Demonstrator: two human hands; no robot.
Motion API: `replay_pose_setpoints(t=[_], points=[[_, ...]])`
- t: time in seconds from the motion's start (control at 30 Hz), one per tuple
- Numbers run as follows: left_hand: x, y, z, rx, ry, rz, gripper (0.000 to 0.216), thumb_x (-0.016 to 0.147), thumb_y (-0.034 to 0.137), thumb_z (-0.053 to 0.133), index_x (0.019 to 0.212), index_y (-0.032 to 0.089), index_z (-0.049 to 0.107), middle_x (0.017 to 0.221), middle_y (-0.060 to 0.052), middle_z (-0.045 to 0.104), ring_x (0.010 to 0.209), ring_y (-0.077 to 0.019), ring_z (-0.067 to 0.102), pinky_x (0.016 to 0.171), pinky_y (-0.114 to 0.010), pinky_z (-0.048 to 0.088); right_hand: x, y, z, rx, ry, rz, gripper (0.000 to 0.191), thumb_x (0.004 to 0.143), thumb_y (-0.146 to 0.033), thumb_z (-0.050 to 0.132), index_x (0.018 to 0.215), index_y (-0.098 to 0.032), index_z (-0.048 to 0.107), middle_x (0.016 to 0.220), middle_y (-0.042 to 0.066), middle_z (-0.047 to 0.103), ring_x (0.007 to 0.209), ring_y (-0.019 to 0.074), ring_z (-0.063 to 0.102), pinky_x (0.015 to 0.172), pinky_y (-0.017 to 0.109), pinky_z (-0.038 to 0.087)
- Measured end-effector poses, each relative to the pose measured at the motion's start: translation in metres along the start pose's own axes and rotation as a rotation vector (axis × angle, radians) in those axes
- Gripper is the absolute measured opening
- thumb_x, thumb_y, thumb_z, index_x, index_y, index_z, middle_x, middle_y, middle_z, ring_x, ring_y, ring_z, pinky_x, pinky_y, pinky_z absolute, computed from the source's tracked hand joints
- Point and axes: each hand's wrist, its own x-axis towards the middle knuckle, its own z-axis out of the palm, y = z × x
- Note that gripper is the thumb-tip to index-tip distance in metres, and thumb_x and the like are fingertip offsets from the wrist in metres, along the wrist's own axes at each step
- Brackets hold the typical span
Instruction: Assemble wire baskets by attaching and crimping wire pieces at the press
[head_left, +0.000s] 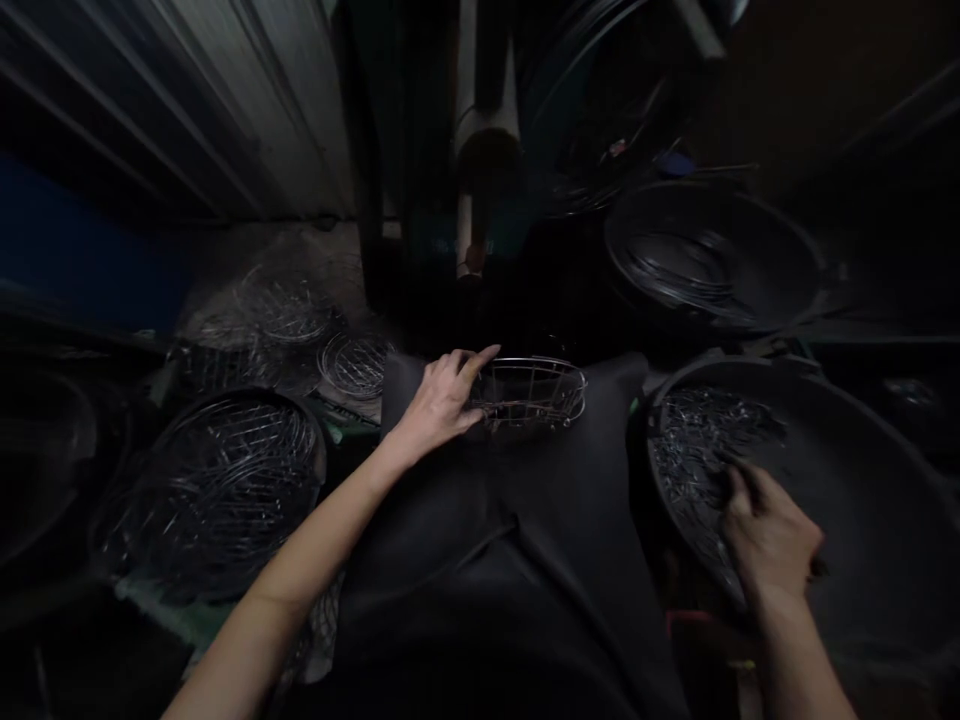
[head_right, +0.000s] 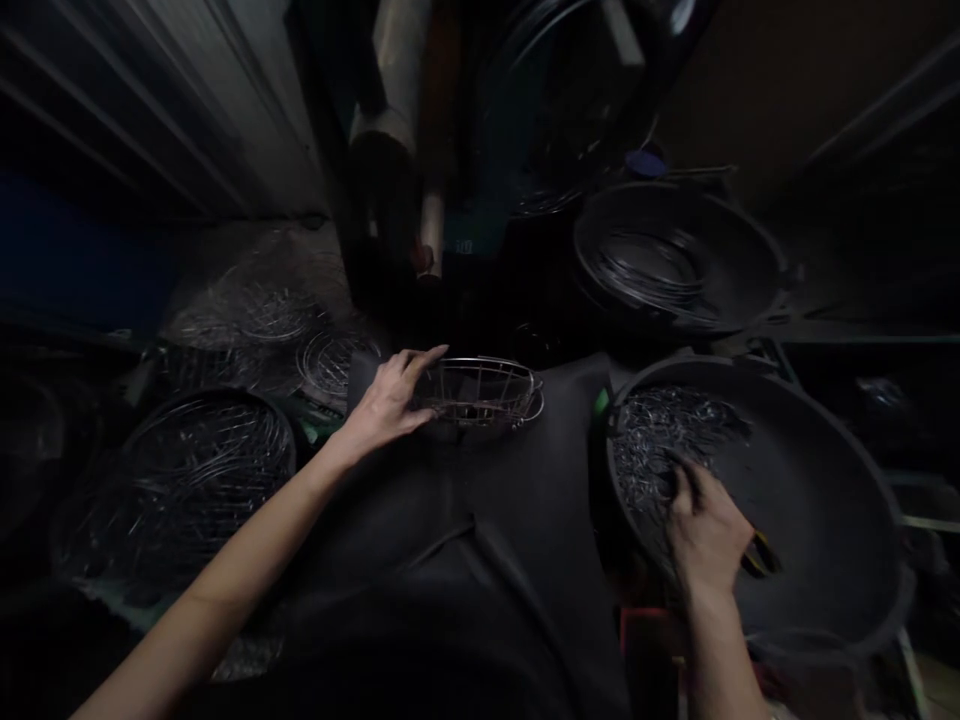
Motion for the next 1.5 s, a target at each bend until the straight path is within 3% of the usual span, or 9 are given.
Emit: replay_pose_setpoints(t=[0.07, 0.13, 0.27, 0.37, 0.47, 0.63, 0.87, 1.13, 1.5], points=[[0.001, 0.0, 0.002, -0.066, 0.034, -0.005, 0.072, 0.075, 0.025, 0.063, 0.138, 0.022, 0.029, 0.118, -0.009, 0.051, 0.11, -0.0265, 0.049, 0.094, -0.044, 0.042, -0.006, -0.03, -0.009, 0.07, 0.038, -0.078, 0.055, 0.087, -0.048, 0.032, 0.119, -0.013, 0.06, 0.109, 0.016, 0.065, 0.095, 0.0294, 0.063, 0.08, 0.038, 0.046], [0.002, 0.0, 0.002, -0.124, 0.059, -0.012, 0.067, 0.073, 0.024, 0.065, 0.133, 0.022, 0.035, 0.118, -0.009, 0.052, 0.11, -0.0259, 0.051, 0.094, -0.042, 0.043, -0.017, -0.056, -0.006, 0.109, -0.034, -0.075, 0.057, 0.085, -0.053, 0.036, 0.122, -0.015, 0.057, 0.104, 0.015, 0.067, 0.083, 0.0284, 0.065, 0.071, 0.037, 0.047], [0.003, 0.001, -0.007, -0.177, 0.108, -0.015, 0.058, 0.071, 0.025, 0.067, 0.123, 0.02, 0.043, 0.115, -0.008, 0.055, 0.108, -0.0245, 0.054, 0.094, -0.039, 0.045, -0.038, -0.08, 0.023, 0.328, -0.32, 0.013, 0.049, 0.077, -0.062, 0.044, 0.094, -0.02, 0.062, 0.078, 0.01, 0.07, 0.066, 0.0253, 0.065, 0.059, 0.032, 0.048], [0.007, 0.002, -0.017, -0.175, 0.157, -0.005, 0.058, 0.07, 0.025, 0.067, 0.122, 0.019, 0.043, 0.115, -0.008, 0.055, 0.108, -0.0238, 0.055, 0.094, -0.037, 0.045, -0.041, -0.085, 0.031, 0.486, -0.387, 0.087, 0.045, 0.074, -0.063, 0.049, 0.079, -0.02, 0.063, 0.072, 0.007, 0.068, 0.062, 0.0219, 0.063, 0.056, 0.029, 0.048], [0.014, 0.002, -0.021, -0.139, 0.168, 0.01, 0.058, 0.071, 0.023, 0.066, 0.124, 0.02, 0.043, 0.116, -0.008, 0.054, 0.108, -0.0242, 0.054, 0.093, -0.037, 0.045, -0.028, -0.109, 0.013, 0.688, -0.424, 0.116, 0.043, 0.078, -0.057, 0.051, 0.086, -0.017, 0.065, 0.069, 0.005, 0.066, 0.055, 0.0169, 0.058, 0.052, 0.027, 0.048], [0.024, 0.006, -0.017, 0.008, 0.196, 0.114, 0.06, 0.073, 0.021, 0.062, 0.128, 0.018, 0.039, 0.114, -0.009, 0.055, 0.109, -0.026, 0.052, 0.095, -0.041, 0.042, 0.016, -0.187, -0.015, 0.933, -0.558, -0.039, 0.037, 0.082, -0.05, 0.054, 0.094, -0.016, 0.063, 0.069, 0.003, 0.063, 0.052, 0.0135, 0.055, 0.05, 0.025, 0.046], [0.02, 0.003, -0.02, 0.053, 0.208, 0.127, 0.057, 0.077, 0.022, 0.058, 0.129, 0.019, 0.036, 0.117, -0.01, 0.055, 0.111, -0.0268, 0.051, 0.101, -0.047, 0.034, 0.048, -0.252, 0.009, 0.672, -0.26, -0.248, 0.026, 0.084, -0.044, 0.051, 0.077, -0.019, 0.056, 0.066, 0.0, 0.061, 0.055, 0.0133, 0.055, 0.055, 0.024, 0.041], [0.02, -0.017, -0.018, -0.017, 0.302, 0.059, 0.057, 0.074, 0.019, 0.061, 0.126, 0.018, 0.037, 0.115, -0.009, 0.054, 0.111, -0.0256, 0.051, 0.096, -0.043, 0.041, 0.045, -0.269, 0.027, 0.666, -0.12, -0.379, 0.022, 0.086, -0.039, 0.049, 0.077, -0.019, 0.054, 0.063, -0.001, 0.059, 0.053, 0.0122, 0.054, 0.054, 0.022, 0.04], [0.031, -0.029, -0.022, 0.053, 0.37, 0.057, 0.059, 0.073, 0.014, 0.061, 0.126, 0.019, 0.035, 0.117, -0.009, 0.055, 0.112, -0.0241, 0.053, 0.107, -0.051, 0.031, 0.057, -0.284, 0.039, 0.681, 0.018, -0.467, 0.02, 0.087, -0.036, 0.05, 0.078, -0.019, 0.054, 0.064, -0.001, 0.06, 0.052, 0.012, 0.055, 0.054, 0.022, 0.041]])
